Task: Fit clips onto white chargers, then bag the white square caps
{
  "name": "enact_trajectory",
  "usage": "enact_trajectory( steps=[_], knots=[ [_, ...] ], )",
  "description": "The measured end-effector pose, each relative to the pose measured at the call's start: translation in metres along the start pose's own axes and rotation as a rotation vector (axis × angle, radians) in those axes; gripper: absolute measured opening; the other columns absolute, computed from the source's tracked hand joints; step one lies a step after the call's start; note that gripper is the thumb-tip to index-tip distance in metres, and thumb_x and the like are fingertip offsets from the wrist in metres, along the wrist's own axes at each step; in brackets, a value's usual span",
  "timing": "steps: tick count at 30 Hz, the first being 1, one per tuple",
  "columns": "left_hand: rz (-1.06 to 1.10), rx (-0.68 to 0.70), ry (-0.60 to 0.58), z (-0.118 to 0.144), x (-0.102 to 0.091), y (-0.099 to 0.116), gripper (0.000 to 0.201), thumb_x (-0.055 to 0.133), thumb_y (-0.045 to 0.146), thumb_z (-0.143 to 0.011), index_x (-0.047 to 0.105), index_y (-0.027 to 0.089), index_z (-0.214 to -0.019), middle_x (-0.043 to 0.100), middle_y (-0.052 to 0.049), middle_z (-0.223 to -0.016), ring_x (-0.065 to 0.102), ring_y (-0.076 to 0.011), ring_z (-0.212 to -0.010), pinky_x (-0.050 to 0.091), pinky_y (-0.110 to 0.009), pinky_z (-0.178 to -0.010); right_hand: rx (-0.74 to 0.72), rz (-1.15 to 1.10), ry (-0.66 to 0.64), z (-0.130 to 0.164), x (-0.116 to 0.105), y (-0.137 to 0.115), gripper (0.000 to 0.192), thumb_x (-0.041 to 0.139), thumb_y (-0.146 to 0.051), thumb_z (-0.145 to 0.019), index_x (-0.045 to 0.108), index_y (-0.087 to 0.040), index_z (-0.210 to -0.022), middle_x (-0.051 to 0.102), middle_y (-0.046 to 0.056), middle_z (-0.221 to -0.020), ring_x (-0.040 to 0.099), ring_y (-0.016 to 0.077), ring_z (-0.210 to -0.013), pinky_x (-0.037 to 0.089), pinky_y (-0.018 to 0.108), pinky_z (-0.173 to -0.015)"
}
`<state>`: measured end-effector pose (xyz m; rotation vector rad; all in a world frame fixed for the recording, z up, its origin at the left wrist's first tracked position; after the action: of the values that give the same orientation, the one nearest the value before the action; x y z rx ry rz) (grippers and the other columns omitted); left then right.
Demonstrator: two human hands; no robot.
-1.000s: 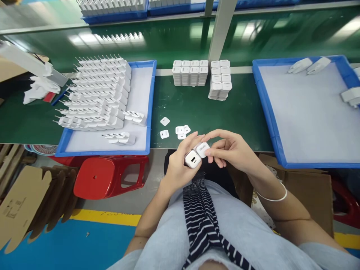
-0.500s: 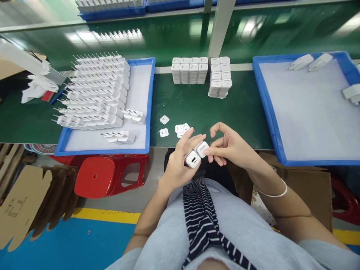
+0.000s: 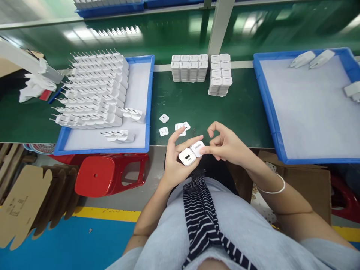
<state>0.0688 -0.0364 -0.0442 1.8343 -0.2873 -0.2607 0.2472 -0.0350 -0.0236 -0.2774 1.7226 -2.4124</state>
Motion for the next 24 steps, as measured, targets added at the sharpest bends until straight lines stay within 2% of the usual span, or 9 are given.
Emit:
enact_trajectory(
  steps=[2,6,9,12,16,18,20,23,24],
  knots=[
    [0.051,-0.056,0.029,0.002,-0.002,-0.001,0.075,0.078,0.016,-0.078,0.036,0.025,-0.14,0.072,-0.009,-0.116,0.073,-0.0189,-0.095,0.06,-0.029,-0.082,-0.036,-0.03,-0.001,-0.001,0.005,0.005,0.051,0.081,-0.035,-0.072,0.033,-0.026,-0.089,0.055,-0.012,-0.046,0.042,0.0062,-0.034,0.028,0.014,-0.036],
    [0.108,-0.14,0.022,0.009,-0.012,-0.007,0.039,0.079,0.014,-0.075,0.061,0.019,-0.109,0.071,-0.011,-0.119,0.07,-0.0238,-0.107,0.059,-0.033,-0.088,-0.113,-0.048,-0.06,-0.008,0.013,0.015,0.037,0.071,-0.04,-0.083,0.04,-0.025,-0.094,0.056,-0.009,-0.054,0.047,0.0085,-0.042,0.035,0.018,-0.042],
    [0.126,-0.16,0.062,0.018,-0.023,-0.015,0.031,0.081,0.012,-0.072,0.064,0.018,-0.097,0.072,-0.012,-0.117,0.069,-0.0267,-0.11,0.057,-0.038,-0.093,-0.167,0.096,0.024,-0.025,0.012,0.016,0.021,0.06,-0.04,-0.091,0.05,-0.022,-0.097,0.056,-0.006,-0.06,0.049,0.0105,-0.05,0.038,0.023,-0.049],
    [0.118,-0.178,0.12,0.027,-0.031,-0.022,0.031,0.081,0.011,-0.071,0.063,0.018,-0.096,0.072,-0.012,-0.117,0.068,-0.0285,-0.111,0.055,-0.044,-0.097,-0.242,0.464,0.195,-0.052,0.011,0.011,0.01,0.063,-0.028,-0.088,0.061,-0.021,-0.095,0.057,-0.002,-0.071,0.051,0.0127,-0.063,0.038,0.027,-0.06],
    [0.02,-0.203,0.148,0.035,-0.038,-0.026,0.032,0.078,0.013,-0.074,0.063,0.018,-0.101,0.07,-0.014,-0.121,0.067,-0.0277,-0.114,0.054,-0.041,-0.097,-0.157,0.874,0.228,-0.087,0.02,0.006,0.017,0.07,-0.025,-0.081,0.066,-0.02,-0.097,0.061,0.003,-0.089,0.053,0.017,-0.075,0.035,0.03,-0.065],
    [-0.043,-0.21,0.15,0.036,-0.041,-0.025,0.04,0.077,0.013,-0.075,0.061,0.018,-0.111,0.069,-0.014,-0.123,0.066,-0.0261,-0.115,0.054,-0.04,-0.098,-0.085,0.961,0.215,-0.099,0.025,0.005,0.022,0.074,-0.025,-0.078,0.066,-0.019,-0.097,0.062,0.005,-0.095,0.054,0.0189,-0.078,0.034,0.03,-0.065],
    [-0.085,-0.21,0.15,0.036,-0.043,-0.025,0.051,0.076,0.013,-0.075,0.056,0.02,-0.121,0.069,-0.013,-0.123,0.067,-0.0246,-0.114,0.053,-0.039,-0.099,-0.064,0.996,0.188,-0.105,0.029,0.004,0.018,0.073,-0.023,-0.077,0.065,-0.018,-0.092,0.062,0.006,-0.097,0.055,0.0196,-0.08,0.034,0.029,-0.065],
    [-0.102,-0.193,0.159,0.035,-0.046,-0.025,0.055,0.075,0.013,-0.077,0.052,0.021,-0.126,0.069,-0.012,-0.123,0.068,-0.0234,-0.112,0.053,-0.038,-0.098,-0.142,1.013,0.172,-0.103,0.031,-0.002,0.002,0.062,-0.018,-0.084,0.064,-0.018,-0.084,0.063,0.006,-0.093,0.055,0.0185,-0.078,0.033,0.028,-0.065],
    [-0.106,-0.178,0.167,0.034,-0.046,-0.024,0.054,0.075,0.013,-0.077,0.052,0.021,-0.125,0.069,-0.012,-0.124,0.067,-0.0231,-0.113,0.054,-0.037,-0.098,-0.182,1.012,0.173,-0.099,0.031,-0.004,0.008,0.057,-0.018,-0.088,0.064,-0.018,-0.083,0.064,0.005,-0.088,0.054,0.0178,-0.075,0.033,0.028,-0.064]
  ],
)
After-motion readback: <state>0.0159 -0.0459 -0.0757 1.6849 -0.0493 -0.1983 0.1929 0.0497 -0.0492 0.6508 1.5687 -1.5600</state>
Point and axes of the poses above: each hand's wrist, its own z-axis away from the middle knuckle, its own x-axis out of the palm, y = z × x, the point moved 1 cm from there along -z, towards the middle knuckle
